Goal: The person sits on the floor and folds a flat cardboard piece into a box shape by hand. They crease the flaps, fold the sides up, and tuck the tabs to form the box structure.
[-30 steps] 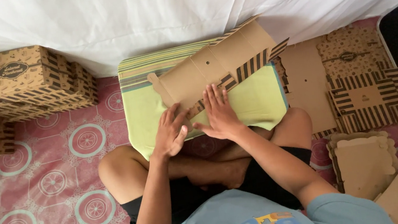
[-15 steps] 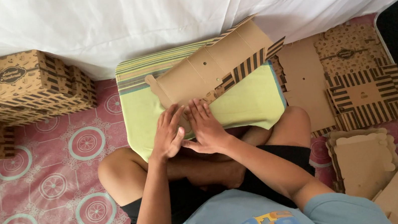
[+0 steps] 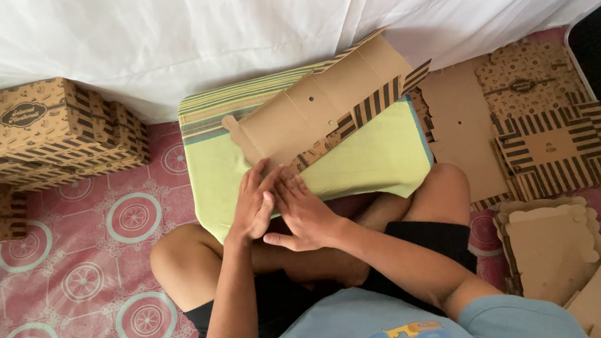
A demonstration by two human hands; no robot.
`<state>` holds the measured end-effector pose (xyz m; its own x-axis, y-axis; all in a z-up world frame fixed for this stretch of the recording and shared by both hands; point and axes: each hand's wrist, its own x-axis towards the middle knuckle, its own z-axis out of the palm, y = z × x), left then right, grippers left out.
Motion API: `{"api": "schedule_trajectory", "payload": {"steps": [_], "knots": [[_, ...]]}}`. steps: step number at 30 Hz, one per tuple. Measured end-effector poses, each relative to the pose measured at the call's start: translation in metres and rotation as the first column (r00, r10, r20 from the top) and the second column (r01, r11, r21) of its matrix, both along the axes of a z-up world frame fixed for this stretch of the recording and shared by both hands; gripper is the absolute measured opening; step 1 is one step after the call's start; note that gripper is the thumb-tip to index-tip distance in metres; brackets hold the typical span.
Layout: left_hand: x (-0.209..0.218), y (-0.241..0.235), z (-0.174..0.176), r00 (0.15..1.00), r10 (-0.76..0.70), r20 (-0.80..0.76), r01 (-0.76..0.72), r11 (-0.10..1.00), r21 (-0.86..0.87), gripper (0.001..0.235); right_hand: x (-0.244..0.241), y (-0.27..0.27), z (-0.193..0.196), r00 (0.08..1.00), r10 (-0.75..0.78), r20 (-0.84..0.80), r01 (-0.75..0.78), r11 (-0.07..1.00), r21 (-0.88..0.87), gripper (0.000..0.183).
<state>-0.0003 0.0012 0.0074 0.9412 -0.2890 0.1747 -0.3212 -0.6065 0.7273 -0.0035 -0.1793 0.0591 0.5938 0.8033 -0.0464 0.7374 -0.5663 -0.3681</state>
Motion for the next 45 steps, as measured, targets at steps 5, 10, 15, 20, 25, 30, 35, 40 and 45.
{"api": "schedule_trajectory", "payload": {"steps": [5,10,15,20,25,30,35,40,45], "knots": [[0.000,0.000,-0.010,1.000,0.001,0.017,-0.003,0.992,0.123,0.084,-0.009,0.002,0.004,0.998,0.048,-0.042,-0.046,0.998,0.033,0.106],[0.001,0.000,-0.007,1.000,0.002,0.028,-0.005,0.996,0.092,0.079,0.004,-0.020,-0.029,0.984,0.156,0.081,-0.172,0.951,0.255,0.078],[0.006,0.004,-0.026,0.988,0.023,0.155,-0.029,0.999,0.037,0.071,0.063,-0.057,-0.068,0.906,-0.293,0.305,0.089,0.837,0.539,0.076],[0.004,0.004,-0.025,0.987,0.041,0.158,-0.036,0.999,-0.037,0.068,0.060,-0.060,-0.022,0.905,-0.408,0.122,0.407,0.913,0.033,0.088],[0.002,0.005,-0.022,0.990,0.053,0.129,-0.046,0.997,-0.053,0.067,0.052,-0.043,-0.017,0.932,-0.350,0.098,0.363,0.905,-0.221,0.111],[0.004,0.006,-0.017,0.993,0.024,0.119,-0.023,1.000,-0.010,0.074,0.040,-0.026,-0.005,0.955,-0.278,0.098,0.295,0.915,-0.276,0.120],[0.003,0.004,-0.010,0.994,0.023,0.105,-0.020,0.999,-0.028,0.079,0.031,-0.023,-0.035,0.958,-0.229,0.174,0.250,0.962,-0.107,0.121],[0.001,0.003,-0.012,0.992,0.023,0.126,-0.020,0.999,-0.027,0.080,0.018,-0.013,-0.047,0.956,-0.199,0.214,0.205,0.979,-0.005,0.122],[0.001,0.002,-0.008,0.993,0.017,0.118,-0.012,0.999,-0.046,0.085,0.010,-0.005,-0.045,0.970,-0.143,0.195,0.137,0.990,0.045,0.120]]}}
